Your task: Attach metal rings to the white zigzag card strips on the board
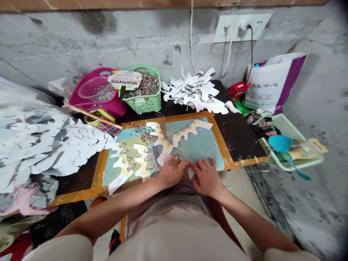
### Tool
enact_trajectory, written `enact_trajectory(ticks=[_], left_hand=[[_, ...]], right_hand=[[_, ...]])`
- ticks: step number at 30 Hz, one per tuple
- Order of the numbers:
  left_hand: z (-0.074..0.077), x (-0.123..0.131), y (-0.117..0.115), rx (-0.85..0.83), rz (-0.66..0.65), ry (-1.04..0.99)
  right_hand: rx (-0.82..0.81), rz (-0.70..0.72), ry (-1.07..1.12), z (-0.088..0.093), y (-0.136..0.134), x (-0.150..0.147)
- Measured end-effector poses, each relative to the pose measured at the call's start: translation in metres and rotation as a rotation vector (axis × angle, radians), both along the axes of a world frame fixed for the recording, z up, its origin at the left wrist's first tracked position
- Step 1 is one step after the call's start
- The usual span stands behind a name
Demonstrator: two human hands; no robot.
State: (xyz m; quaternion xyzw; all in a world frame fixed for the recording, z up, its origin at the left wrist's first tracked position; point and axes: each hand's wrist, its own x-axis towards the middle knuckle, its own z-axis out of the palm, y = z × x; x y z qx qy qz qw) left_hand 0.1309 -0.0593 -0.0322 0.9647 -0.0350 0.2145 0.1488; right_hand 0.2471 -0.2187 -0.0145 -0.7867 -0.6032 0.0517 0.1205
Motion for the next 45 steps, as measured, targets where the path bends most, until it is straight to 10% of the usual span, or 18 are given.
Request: enact_trajectory(ticks=[45], left_hand=[[0.004,0.012,0.011,0.176,-0.099,0.220]], right_hand=[[0.262,-0.077,0.176,-0.020,-0.011,0.011]])
